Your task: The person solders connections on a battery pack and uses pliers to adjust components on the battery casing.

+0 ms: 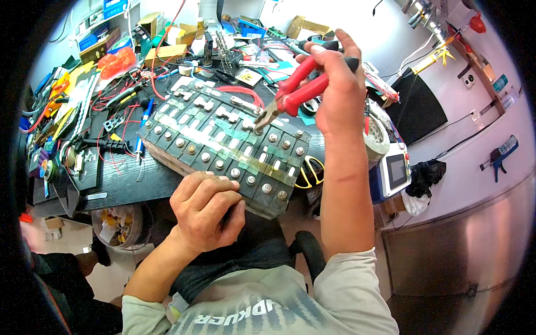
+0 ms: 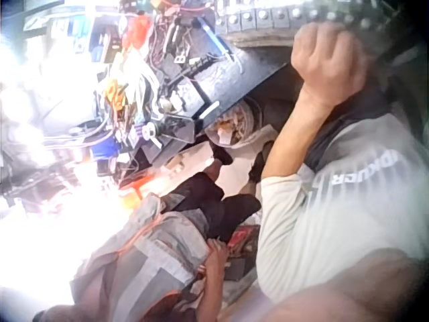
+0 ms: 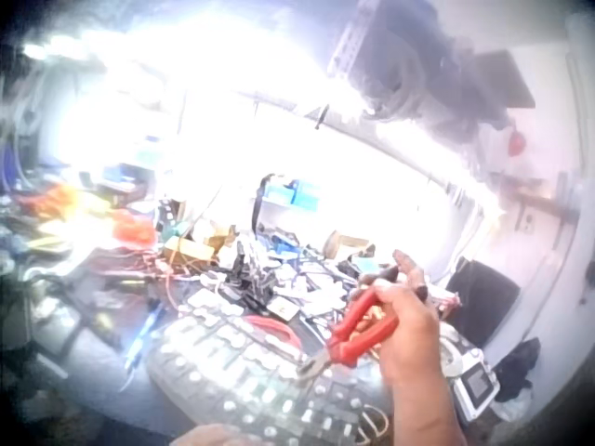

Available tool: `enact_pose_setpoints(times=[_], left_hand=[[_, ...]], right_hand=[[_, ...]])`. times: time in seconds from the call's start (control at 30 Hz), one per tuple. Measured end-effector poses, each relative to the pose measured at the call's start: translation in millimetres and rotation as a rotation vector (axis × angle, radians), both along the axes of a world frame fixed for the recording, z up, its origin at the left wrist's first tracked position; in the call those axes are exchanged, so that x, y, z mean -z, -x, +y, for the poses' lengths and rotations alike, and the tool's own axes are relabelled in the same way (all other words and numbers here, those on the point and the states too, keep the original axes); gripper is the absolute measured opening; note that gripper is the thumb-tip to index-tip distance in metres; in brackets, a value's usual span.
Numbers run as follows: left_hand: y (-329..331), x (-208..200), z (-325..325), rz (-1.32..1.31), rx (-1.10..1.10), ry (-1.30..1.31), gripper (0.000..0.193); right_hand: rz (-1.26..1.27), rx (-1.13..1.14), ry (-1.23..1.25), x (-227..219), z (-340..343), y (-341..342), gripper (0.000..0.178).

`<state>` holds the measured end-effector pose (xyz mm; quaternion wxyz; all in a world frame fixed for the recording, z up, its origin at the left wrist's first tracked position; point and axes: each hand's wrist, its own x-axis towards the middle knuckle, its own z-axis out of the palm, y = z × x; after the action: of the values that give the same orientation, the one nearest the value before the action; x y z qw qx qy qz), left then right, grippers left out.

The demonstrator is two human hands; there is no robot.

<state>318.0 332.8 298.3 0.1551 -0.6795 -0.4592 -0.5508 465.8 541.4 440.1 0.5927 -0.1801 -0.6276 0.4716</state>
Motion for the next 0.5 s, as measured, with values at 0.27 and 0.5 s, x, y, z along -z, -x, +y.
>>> enact_pose_setpoints(times=[0.27, 0.5], left_hand=[[-2, 0, 1, 0.001, -0.019, -0.006, 0.019], [-2, 1, 2, -0.005, -0.013, -0.007, 0.019]], right_hand=[[-0.067, 0.052, -0.095, 6, -16, -6, 0.065], [-0.052, 0.091, -0.124, 8, -24, 0, 0.056]])
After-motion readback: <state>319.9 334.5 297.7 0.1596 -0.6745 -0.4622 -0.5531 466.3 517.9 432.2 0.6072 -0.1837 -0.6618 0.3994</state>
